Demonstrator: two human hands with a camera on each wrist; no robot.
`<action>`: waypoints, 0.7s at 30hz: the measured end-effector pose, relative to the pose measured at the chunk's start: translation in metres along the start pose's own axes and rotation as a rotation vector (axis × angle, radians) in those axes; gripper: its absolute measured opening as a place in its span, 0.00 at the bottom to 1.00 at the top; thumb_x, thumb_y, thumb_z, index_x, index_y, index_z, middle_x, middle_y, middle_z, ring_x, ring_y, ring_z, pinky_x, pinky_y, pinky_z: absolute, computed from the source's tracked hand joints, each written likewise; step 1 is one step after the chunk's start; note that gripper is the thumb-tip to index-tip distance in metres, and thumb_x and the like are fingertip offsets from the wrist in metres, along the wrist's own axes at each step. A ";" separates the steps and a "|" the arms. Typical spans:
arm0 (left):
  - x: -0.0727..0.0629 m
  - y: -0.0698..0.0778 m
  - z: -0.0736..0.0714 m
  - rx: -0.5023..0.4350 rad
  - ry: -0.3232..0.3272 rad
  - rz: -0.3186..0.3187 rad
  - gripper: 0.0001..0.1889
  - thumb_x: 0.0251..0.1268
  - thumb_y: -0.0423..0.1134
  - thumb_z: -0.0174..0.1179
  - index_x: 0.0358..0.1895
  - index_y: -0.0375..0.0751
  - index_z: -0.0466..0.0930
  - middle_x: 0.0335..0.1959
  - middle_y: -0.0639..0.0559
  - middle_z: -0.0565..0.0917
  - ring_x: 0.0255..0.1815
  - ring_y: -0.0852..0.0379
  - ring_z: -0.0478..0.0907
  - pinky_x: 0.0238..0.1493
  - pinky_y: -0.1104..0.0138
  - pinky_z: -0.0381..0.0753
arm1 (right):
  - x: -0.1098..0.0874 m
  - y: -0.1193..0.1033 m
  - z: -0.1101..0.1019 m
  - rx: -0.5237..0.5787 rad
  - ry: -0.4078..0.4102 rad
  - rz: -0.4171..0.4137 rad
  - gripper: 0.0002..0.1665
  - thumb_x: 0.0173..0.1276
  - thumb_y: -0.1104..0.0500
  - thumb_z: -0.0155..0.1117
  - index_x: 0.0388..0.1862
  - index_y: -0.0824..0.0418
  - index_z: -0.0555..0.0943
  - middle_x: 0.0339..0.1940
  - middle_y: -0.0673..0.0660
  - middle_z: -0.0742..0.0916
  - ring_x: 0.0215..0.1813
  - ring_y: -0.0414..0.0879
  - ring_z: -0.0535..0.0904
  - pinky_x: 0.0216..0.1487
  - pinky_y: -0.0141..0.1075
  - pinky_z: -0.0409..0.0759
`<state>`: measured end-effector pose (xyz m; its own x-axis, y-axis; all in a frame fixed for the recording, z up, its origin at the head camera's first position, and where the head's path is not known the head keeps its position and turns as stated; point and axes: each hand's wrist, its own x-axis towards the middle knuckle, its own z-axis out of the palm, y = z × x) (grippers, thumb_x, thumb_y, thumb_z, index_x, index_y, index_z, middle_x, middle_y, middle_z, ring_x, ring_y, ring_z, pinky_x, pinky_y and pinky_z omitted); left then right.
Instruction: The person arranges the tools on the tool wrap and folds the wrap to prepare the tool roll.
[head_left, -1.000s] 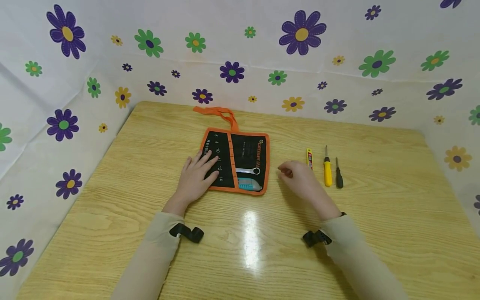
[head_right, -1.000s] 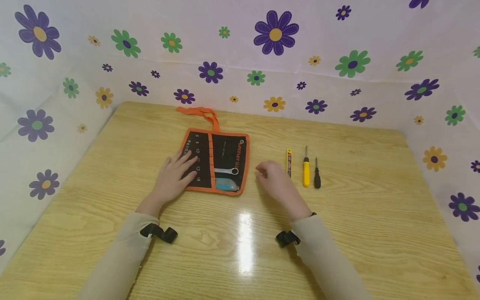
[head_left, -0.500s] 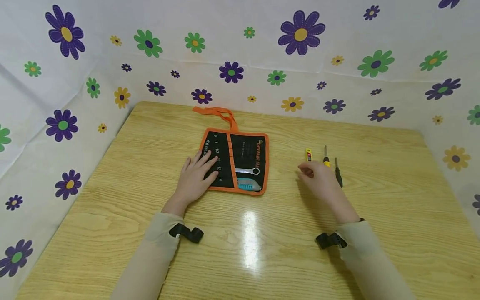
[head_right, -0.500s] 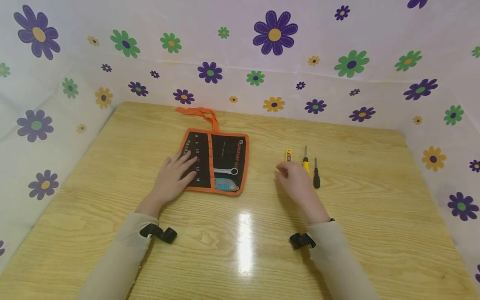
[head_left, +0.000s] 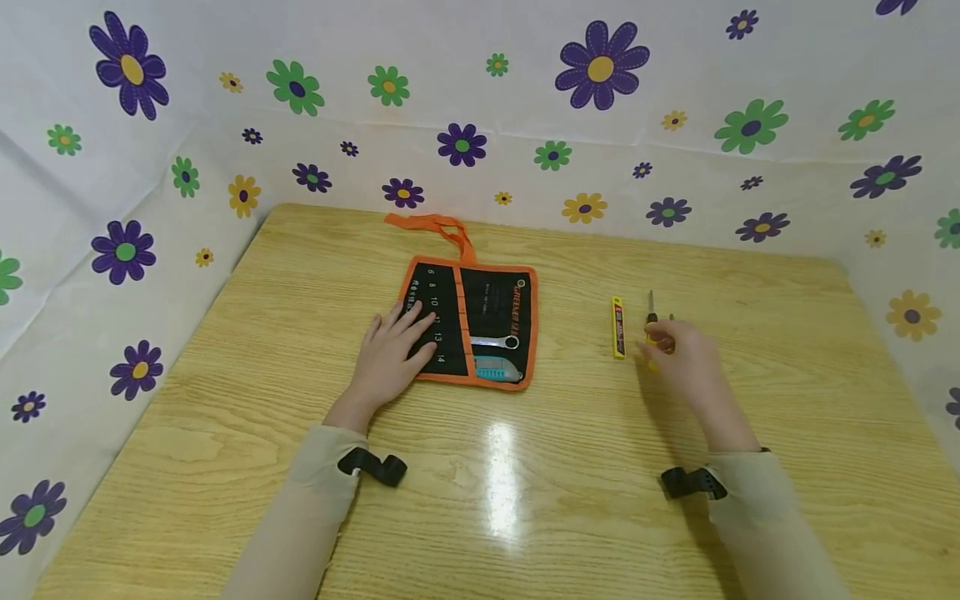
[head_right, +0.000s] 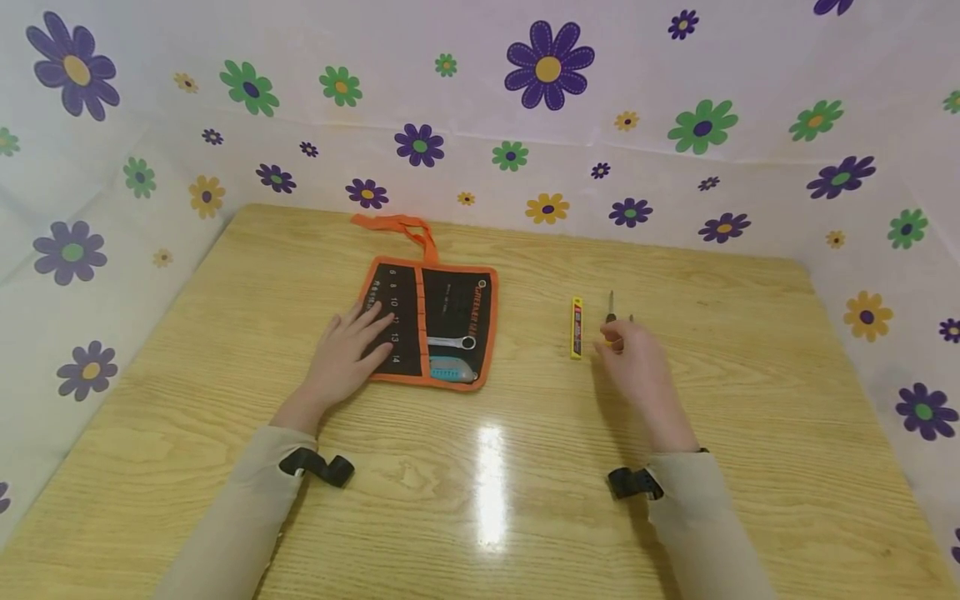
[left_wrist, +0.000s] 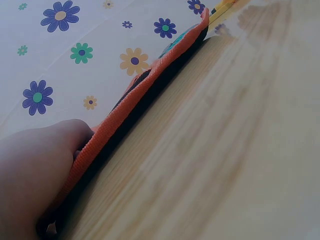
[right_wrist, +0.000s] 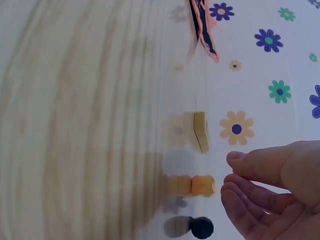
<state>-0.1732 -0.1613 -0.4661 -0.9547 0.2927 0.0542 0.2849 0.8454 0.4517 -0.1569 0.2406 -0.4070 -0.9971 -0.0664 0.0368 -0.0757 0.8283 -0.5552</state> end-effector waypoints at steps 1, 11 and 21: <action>0.000 0.000 0.000 -0.001 0.000 -0.001 0.28 0.73 0.54 0.46 0.73 0.51 0.62 0.75 0.50 0.55 0.77 0.47 0.42 0.72 0.49 0.35 | 0.000 0.002 -0.001 -0.006 0.010 0.004 0.17 0.68 0.66 0.60 0.52 0.76 0.77 0.45 0.72 0.81 0.45 0.64 0.78 0.42 0.53 0.78; -0.001 -0.001 0.001 -0.001 -0.007 -0.009 0.28 0.73 0.54 0.45 0.73 0.51 0.62 0.75 0.50 0.55 0.77 0.49 0.41 0.72 0.50 0.35 | -0.002 0.010 -0.003 -0.063 0.041 0.029 0.16 0.66 0.66 0.63 0.48 0.77 0.78 0.41 0.73 0.81 0.41 0.62 0.78 0.39 0.52 0.79; -0.001 -0.001 0.000 -0.007 -0.001 -0.005 0.28 0.73 0.54 0.44 0.73 0.51 0.61 0.75 0.51 0.55 0.77 0.49 0.41 0.72 0.50 0.34 | 0.003 0.008 -0.004 -0.094 -0.043 0.135 0.25 0.67 0.58 0.64 0.52 0.78 0.75 0.43 0.72 0.82 0.44 0.62 0.78 0.41 0.51 0.79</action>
<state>-0.1727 -0.1620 -0.4670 -0.9559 0.2891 0.0517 0.2799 0.8435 0.4585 -0.1603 0.2492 -0.4080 -0.9972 0.0265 -0.0697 0.0563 0.8797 -0.4722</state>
